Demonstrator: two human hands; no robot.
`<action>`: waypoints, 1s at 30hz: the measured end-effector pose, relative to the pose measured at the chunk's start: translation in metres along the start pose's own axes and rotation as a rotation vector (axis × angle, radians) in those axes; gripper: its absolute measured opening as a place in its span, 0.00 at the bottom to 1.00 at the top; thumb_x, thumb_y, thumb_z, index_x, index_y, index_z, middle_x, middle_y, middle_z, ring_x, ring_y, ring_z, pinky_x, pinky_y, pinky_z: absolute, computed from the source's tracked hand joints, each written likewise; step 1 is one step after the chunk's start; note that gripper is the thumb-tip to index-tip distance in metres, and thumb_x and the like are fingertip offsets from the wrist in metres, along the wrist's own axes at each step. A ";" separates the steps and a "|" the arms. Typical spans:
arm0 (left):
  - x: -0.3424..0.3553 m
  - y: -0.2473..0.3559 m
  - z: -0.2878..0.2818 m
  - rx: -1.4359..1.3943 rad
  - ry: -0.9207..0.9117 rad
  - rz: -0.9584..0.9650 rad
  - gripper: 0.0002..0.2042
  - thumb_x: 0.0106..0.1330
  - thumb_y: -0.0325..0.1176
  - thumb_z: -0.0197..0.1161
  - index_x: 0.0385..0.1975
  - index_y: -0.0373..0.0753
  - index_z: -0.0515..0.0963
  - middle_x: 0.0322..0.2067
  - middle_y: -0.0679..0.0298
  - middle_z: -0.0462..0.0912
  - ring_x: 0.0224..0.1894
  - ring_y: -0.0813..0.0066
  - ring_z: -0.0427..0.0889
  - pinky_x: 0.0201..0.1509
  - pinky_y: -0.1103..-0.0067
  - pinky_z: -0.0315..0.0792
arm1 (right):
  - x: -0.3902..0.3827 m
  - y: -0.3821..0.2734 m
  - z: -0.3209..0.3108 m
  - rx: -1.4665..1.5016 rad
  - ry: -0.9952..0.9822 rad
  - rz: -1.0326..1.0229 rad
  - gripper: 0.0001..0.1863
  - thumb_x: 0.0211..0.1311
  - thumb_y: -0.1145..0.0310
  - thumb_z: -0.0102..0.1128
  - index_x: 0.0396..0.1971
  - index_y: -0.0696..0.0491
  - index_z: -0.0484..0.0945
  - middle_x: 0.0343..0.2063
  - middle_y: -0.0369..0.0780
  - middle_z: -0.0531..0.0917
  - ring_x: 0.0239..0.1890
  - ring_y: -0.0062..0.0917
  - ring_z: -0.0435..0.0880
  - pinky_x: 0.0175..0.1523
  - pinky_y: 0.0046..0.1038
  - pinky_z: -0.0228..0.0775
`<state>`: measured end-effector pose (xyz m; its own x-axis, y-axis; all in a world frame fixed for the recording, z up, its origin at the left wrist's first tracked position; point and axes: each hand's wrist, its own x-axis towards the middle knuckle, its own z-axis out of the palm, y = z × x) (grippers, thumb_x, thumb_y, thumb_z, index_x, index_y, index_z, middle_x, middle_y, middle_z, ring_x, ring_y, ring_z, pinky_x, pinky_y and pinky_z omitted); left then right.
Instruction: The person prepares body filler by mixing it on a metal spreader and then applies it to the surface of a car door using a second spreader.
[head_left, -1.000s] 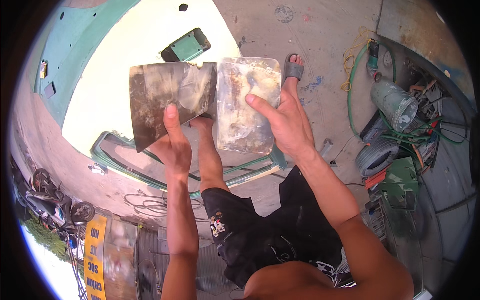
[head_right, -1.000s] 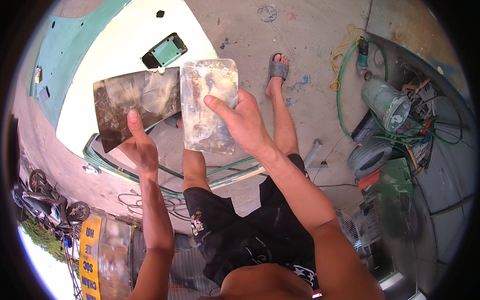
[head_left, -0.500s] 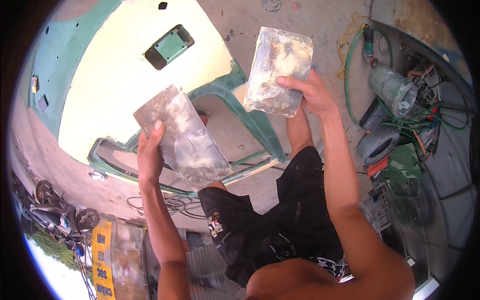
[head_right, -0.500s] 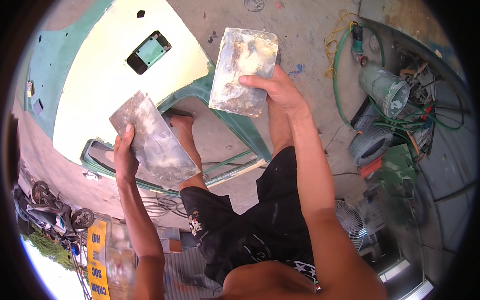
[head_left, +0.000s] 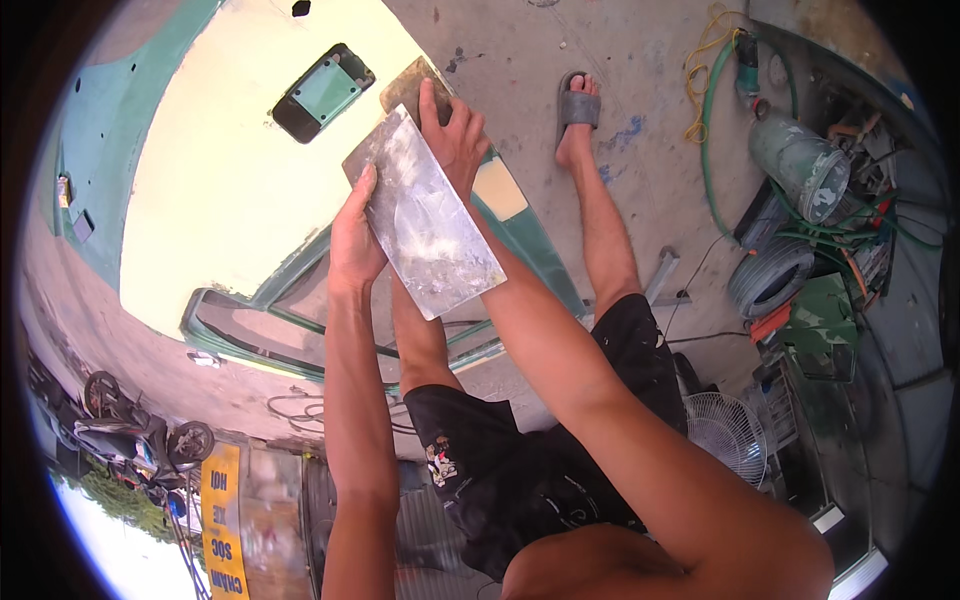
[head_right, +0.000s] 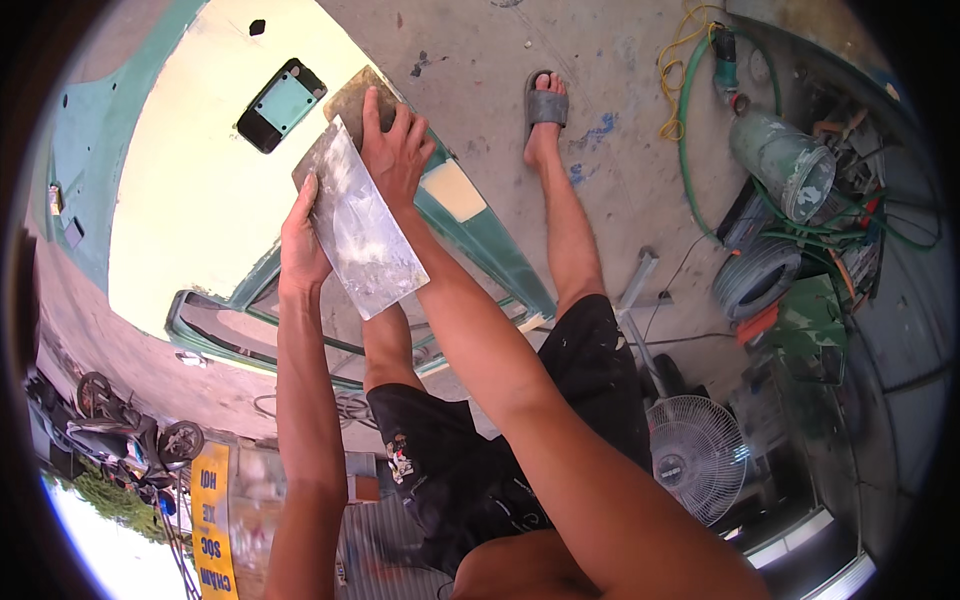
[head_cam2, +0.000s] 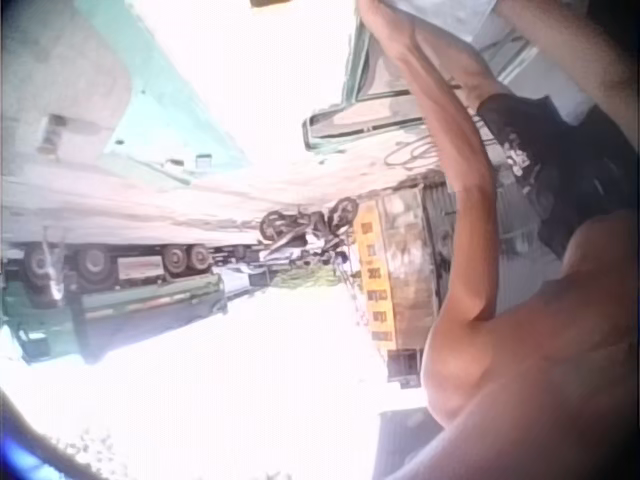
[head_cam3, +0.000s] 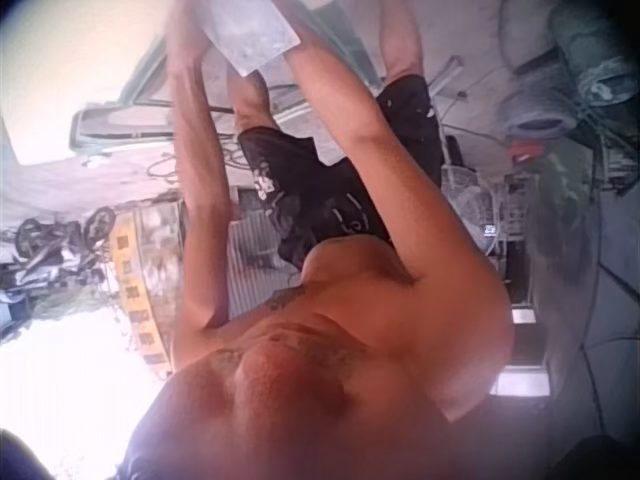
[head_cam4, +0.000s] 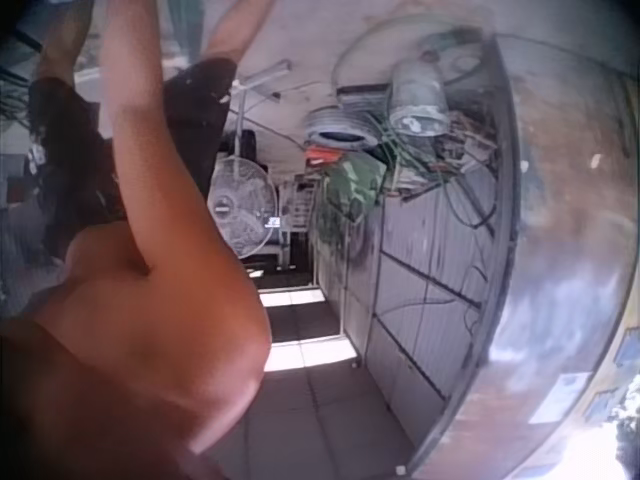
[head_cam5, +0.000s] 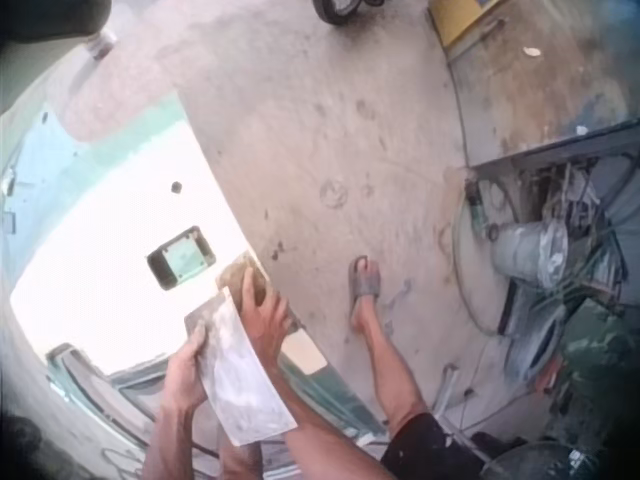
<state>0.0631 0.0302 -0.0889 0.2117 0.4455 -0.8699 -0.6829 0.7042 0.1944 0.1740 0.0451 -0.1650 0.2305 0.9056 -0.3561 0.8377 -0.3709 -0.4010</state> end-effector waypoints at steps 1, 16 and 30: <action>0.004 0.001 -0.003 -0.010 0.007 0.004 0.20 0.74 0.40 0.48 0.56 0.32 0.69 0.50 0.58 0.77 0.50 0.70 0.78 0.57 0.73 0.71 | 0.000 -0.003 0.002 -0.027 0.058 0.008 0.33 0.60 0.59 0.56 0.66 0.40 0.59 0.52 0.46 0.67 0.54 0.42 0.64 0.55 0.49 0.57; -0.014 -0.017 -0.010 0.016 0.036 -0.067 0.21 0.74 0.40 0.48 0.59 0.32 0.66 0.53 0.56 0.75 0.54 0.67 0.75 0.61 0.72 0.68 | -0.020 0.024 -0.010 0.096 -0.092 -0.078 0.34 0.56 0.64 0.57 0.65 0.42 0.62 0.52 0.43 0.70 0.55 0.39 0.67 0.57 0.45 0.58; -0.004 -0.028 -0.030 -0.047 0.058 -0.035 0.21 0.74 0.40 0.48 0.59 0.32 0.65 0.53 0.56 0.75 0.54 0.66 0.76 0.60 0.70 0.68 | -0.024 0.021 0.005 -0.043 0.045 -0.105 0.28 0.59 0.68 0.51 0.62 0.47 0.65 0.45 0.43 0.73 0.49 0.35 0.72 0.59 0.50 0.56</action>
<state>0.0604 -0.0078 -0.1045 0.1961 0.3875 -0.9008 -0.7085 0.6911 0.1431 0.1837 0.0143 -0.1693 0.1616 0.9476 -0.2755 0.8787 -0.2652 -0.3969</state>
